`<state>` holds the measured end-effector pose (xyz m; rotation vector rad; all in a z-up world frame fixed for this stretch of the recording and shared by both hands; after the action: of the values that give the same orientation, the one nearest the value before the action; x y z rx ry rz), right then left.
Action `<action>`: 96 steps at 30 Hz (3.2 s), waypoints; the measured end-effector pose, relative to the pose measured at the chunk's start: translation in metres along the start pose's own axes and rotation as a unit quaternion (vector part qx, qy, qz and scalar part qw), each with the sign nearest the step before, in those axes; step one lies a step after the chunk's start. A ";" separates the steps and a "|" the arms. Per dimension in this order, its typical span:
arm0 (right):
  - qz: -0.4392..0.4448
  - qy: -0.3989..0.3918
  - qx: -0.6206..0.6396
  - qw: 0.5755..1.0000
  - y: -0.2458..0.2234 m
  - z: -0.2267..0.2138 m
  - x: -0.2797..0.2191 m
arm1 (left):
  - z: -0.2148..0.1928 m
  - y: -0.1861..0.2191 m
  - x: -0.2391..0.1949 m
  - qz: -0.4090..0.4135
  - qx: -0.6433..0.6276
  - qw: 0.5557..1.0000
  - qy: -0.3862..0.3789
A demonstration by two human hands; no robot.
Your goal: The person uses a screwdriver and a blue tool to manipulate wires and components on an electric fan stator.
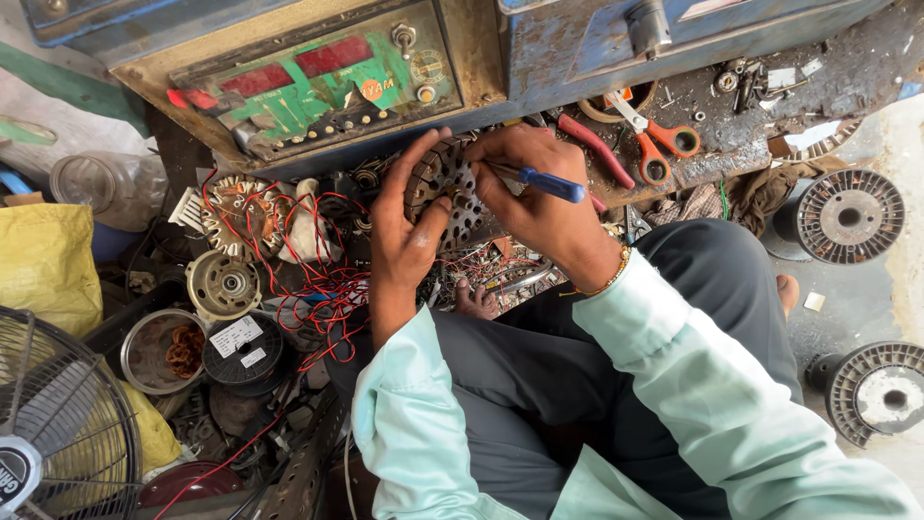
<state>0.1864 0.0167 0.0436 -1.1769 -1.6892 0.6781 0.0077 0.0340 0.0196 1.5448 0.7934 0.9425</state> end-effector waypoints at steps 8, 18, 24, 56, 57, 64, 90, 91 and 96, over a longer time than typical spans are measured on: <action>0.017 0.000 0.046 0.999 0.001 0.003 0.003 | 0.000 0.000 0.000 0.002 0.024 1.000 0.007; 0.000 -0.034 -0.101 0.994 -0.030 0.010 0.014 | -0.001 -0.012 0.000 -0.003 0.001 1.000 0.017; -0.004 -0.029 -0.088 0.996 -0.021 0.014 0.020 | 0.000 -0.006 0.003 -0.008 0.025 0.999 0.026; 0.008 -0.004 0.003 1.000 -0.004 -0.001 0.017 | -0.003 -0.019 0.001 -0.066 -0.015 0.996 0.057; 0.014 -0.001 0.008 1.000 -0.002 0.001 0.017 | -0.003 -0.018 0.002 -0.063 -0.007 0.996 0.058; 0.023 0.037 0.173 0.984 0.027 0.015 0.001 | 0.000 -0.008 0.003 -0.031 0.055 0.997 0.055; 0.024 0.035 0.031 0.999 0.011 0.014 0.000 | 0.001 -0.016 0.004 -0.043 0.020 0.996 0.071; 0.029 0.044 0.073 0.996 0.016 0.013 -0.004 | 0.001 -0.016 0.003 -0.031 0.030 0.997 0.070; 0.168 0.067 0.442 0.879 0.036 0.020 -0.024 | -0.004 -0.038 -0.007 -0.061 -0.145 0.979 0.126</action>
<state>0.1855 0.0102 -0.0033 -0.8020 -0.8522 1.3628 0.0009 0.0359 -0.0185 1.1252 0.8755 1.1228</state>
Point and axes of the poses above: each hand's wrist, its own x-axis towards the middle knuckle, its own z-axis out of the palm, y = z × x, the point moved 4 cm from there along x, towards the middle knuckle, and after that the axes turned 7 degrees about -y, right-handed, at the moved point
